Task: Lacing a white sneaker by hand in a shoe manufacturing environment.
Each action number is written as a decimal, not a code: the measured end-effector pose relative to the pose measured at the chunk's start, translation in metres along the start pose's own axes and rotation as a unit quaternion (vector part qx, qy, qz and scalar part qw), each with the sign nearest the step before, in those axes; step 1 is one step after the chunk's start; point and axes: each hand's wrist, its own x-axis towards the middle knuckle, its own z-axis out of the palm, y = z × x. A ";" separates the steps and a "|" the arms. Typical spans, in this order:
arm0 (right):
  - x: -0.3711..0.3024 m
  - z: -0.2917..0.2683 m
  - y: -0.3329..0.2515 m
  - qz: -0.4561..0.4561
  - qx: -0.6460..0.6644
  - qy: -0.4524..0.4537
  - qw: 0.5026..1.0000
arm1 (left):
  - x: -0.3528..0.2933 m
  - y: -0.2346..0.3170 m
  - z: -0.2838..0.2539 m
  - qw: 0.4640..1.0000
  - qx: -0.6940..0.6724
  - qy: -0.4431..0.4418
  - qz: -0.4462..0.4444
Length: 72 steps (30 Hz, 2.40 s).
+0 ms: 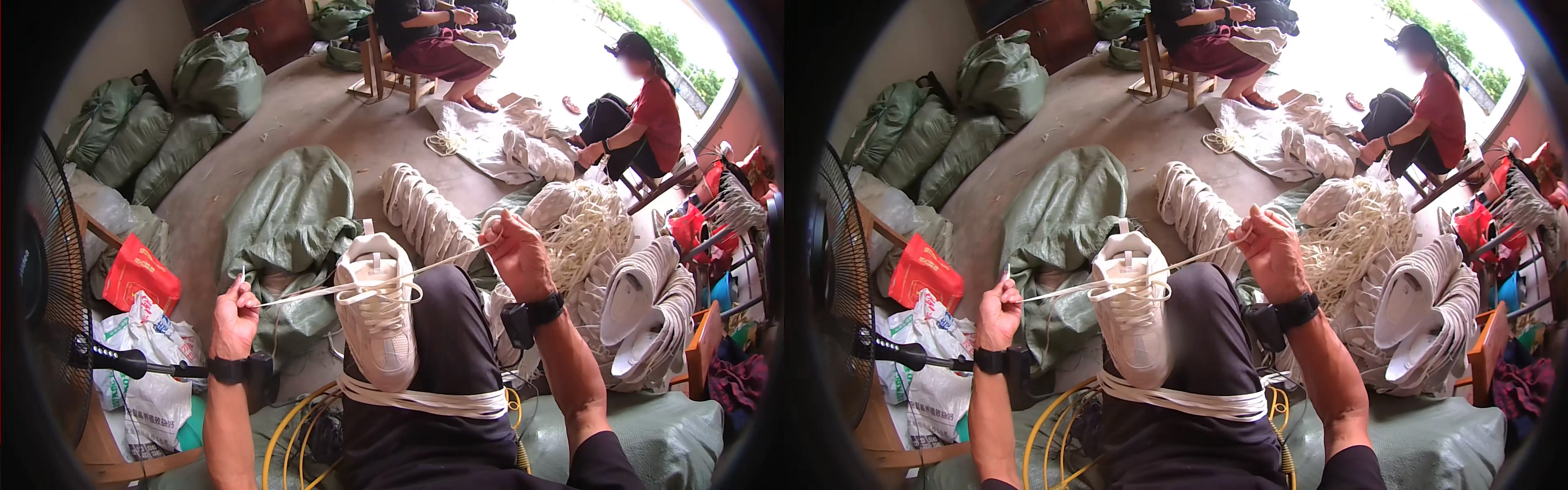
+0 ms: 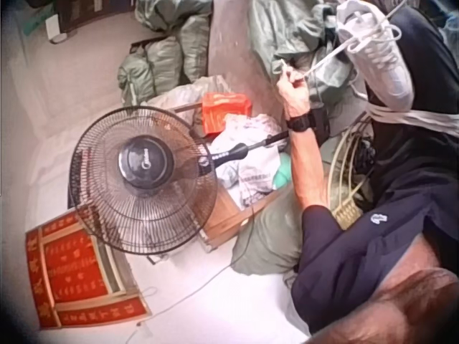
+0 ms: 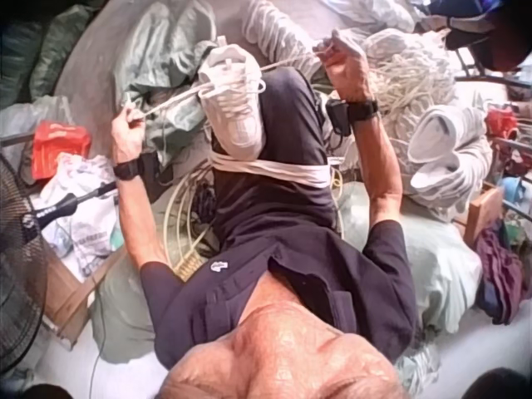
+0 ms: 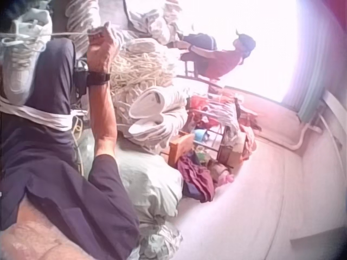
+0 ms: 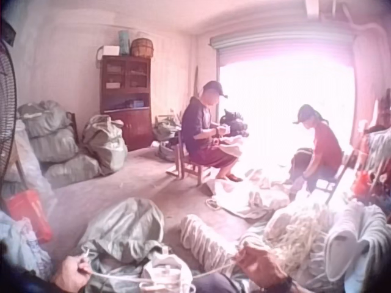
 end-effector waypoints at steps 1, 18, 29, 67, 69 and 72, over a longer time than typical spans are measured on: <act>0.001 0.001 0.000 -0.017 -0.049 -0.049 0.997 | -0.002 -0.005 0.003 0.999 0.041 0.017 0.013; -0.029 0.052 0.056 -0.124 -0.622 -0.197 0.748 | -0.057 -0.052 0.079 0.888 0.439 -0.124 0.059; -0.028 0.043 0.059 -0.114 -0.647 -0.198 0.727 | -0.059 -0.069 0.085 0.856 0.484 -0.111 0.142; -0.026 0.063 0.080 -0.150 -0.572 -0.180 0.786 | -0.060 -0.085 0.083 0.850 0.487 -0.153 0.129; -0.025 0.063 0.083 -0.149 -0.568 -0.167 0.792 | -0.060 -0.085 0.083 0.848 0.490 -0.160 0.121; -0.020 0.067 0.085 -0.171 -0.601 -0.159 0.764 | -0.064 -0.084 0.084 0.847 0.494 -0.157 0.117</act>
